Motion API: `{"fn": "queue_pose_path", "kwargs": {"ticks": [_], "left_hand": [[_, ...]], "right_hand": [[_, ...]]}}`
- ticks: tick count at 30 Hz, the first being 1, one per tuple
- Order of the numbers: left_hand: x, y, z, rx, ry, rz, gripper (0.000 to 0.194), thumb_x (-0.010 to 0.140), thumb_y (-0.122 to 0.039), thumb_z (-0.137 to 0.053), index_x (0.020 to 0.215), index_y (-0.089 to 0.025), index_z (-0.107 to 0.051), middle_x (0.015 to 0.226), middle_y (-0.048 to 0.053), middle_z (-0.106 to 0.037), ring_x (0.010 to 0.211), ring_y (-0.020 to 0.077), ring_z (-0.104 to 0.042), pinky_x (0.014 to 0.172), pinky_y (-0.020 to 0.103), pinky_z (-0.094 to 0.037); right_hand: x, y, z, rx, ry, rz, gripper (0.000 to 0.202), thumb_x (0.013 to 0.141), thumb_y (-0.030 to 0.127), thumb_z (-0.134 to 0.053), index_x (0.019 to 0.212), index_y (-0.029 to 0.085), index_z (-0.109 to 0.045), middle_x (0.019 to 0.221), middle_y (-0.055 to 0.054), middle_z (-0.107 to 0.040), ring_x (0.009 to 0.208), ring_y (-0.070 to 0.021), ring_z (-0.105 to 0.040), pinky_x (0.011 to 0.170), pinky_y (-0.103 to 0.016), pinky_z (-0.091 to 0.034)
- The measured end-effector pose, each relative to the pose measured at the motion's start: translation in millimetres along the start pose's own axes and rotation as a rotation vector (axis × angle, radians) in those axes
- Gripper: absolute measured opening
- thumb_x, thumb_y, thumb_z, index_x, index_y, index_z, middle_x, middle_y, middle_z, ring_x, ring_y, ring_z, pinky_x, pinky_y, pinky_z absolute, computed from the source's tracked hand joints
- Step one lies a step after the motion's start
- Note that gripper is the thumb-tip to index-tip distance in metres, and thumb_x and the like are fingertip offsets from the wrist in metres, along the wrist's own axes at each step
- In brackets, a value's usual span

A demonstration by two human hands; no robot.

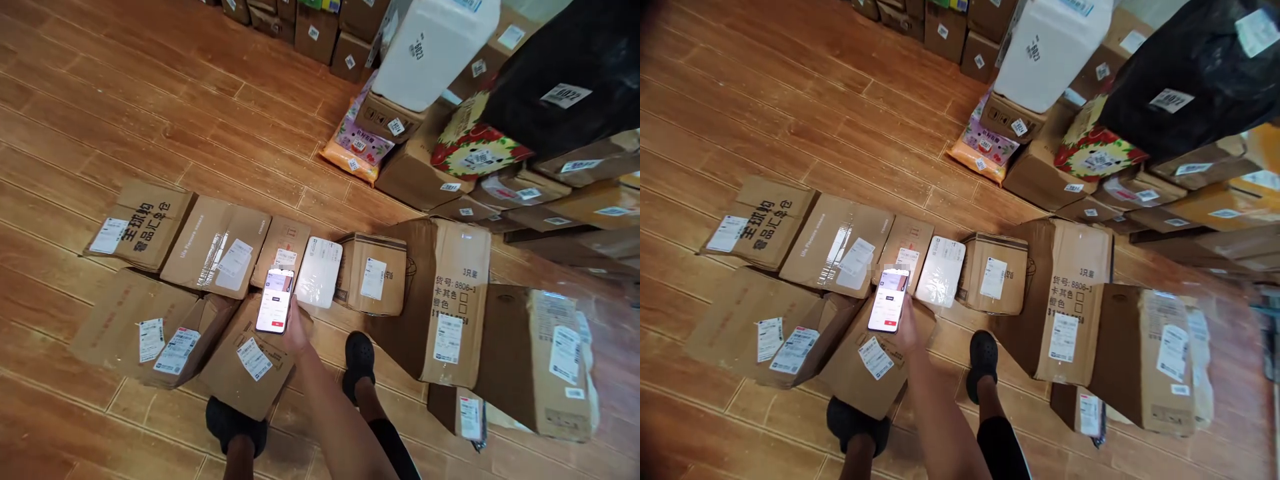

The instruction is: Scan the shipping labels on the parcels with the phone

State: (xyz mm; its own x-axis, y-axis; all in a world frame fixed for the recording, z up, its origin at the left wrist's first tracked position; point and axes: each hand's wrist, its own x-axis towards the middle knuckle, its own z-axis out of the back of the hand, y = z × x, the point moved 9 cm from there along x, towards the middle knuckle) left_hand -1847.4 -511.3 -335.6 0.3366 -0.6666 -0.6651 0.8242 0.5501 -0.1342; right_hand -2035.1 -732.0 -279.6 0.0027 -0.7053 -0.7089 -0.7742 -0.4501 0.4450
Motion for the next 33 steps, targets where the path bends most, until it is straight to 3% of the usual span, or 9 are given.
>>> {"fn": "queue_pose_path", "kwargs": {"ticks": [3,9,13,19,22,25,29,33], "left_hand": [[3,-2,-6.0,-0.030,0.028,-0.101,0.055,0.082,-0.049,-0.035,0.092,-0.012,-0.075,0.132,0.012,-0.059,0.142,0.0451,-0.012,0.086,0.061,-0.033],[7,8,-22.6,-0.074,0.060,-0.115,0.050,0.082,-0.056,-0.041,0.099,-0.023,-0.075,0.143,0.003,-0.053,0.142,0.0453,-0.013,0.091,0.062,-0.036],[8,9,-21.9,-0.065,0.044,-0.104,0.056,0.086,-0.056,-0.034,0.108,-0.022,-0.073,0.147,0.004,-0.049,0.141,0.0465,-0.015,0.091,0.063,-0.034],[5,5,-14.8,-0.038,0.009,-0.098,0.066,0.088,-0.058,-0.025,0.106,-0.016,-0.073,0.145,0.007,-0.050,0.140,0.0474,-0.011,0.092,0.065,-0.030],[6,0,-13.8,0.105,-0.001,-0.157,0.057,0.088,-0.056,-0.036,0.103,-0.015,-0.073,0.144,0.006,-0.052,0.142,0.0472,-0.007,0.099,0.067,-0.025],[10,-5,-19.0,0.356,0.041,-0.265,0.039,0.084,-0.048,-0.051,0.100,-0.022,-0.075,0.132,0.004,-0.062,0.144,0.0449,-0.015,0.108,0.067,-0.019],[14,-2,-23.0,0.507,0.068,-0.318,0.035,0.085,-0.046,-0.051,0.102,-0.025,-0.074,0.119,0.004,-0.068,0.143,0.0425,-0.024,0.111,0.066,-0.017],[14,1,-22.4,0.523,0.033,-0.321,0.032,0.081,-0.047,-0.058,0.100,-0.026,-0.072,0.120,0.006,-0.069,0.142,0.0395,-0.031,0.112,0.062,-0.022]], "right_hand": [[11,6,-2,-0.017,-0.003,0.027,0.065,0.073,0.074,-0.059,0.115,0.026,-0.062,0.112,-0.003,-0.071,0.115,-0.0243,-0.062,0.104,-0.044,-0.046],[20,9,3,-0.043,0.007,0.022,0.067,0.073,0.075,-0.057,0.117,0.025,-0.062,0.120,-0.004,-0.069,0.121,-0.0243,-0.058,0.110,-0.045,-0.039],[19,8,2,-0.053,0.010,0.010,0.075,0.067,0.080,-0.059,0.118,0.025,-0.061,0.124,-0.004,-0.068,0.124,-0.0257,-0.056,0.114,-0.046,-0.035],[15,10,-10,-0.053,0.048,0.006,0.071,0.073,0.078,-0.055,0.119,0.025,-0.062,0.126,-0.003,-0.067,0.123,-0.0240,-0.058,0.110,-0.043,-0.041],[18,8,-8,-0.052,0.045,0.023,0.073,0.069,0.080,-0.058,0.118,0.027,-0.062,0.127,-0.002,-0.067,0.123,-0.0242,-0.058,0.107,-0.042,-0.045],[18,9,-5,-0.048,0.033,0.051,0.069,0.069,0.078,-0.058,0.118,0.029,-0.060,0.126,-0.002,-0.067,0.121,-0.0245,-0.059,0.102,-0.042,-0.049],[8,15,-9,-0.063,0.062,0.062,0.061,0.067,0.056,-0.075,0.119,0.029,-0.059,0.119,-0.003,-0.070,0.111,-0.0262,-0.064,0.095,-0.043,-0.054],[-6,20,-15,-0.106,0.110,0.056,0.075,0.056,0.026,-0.083,0.125,0.031,-0.052,0.119,0.000,-0.068,0.105,-0.0241,-0.065,0.090,-0.040,-0.055]]}}
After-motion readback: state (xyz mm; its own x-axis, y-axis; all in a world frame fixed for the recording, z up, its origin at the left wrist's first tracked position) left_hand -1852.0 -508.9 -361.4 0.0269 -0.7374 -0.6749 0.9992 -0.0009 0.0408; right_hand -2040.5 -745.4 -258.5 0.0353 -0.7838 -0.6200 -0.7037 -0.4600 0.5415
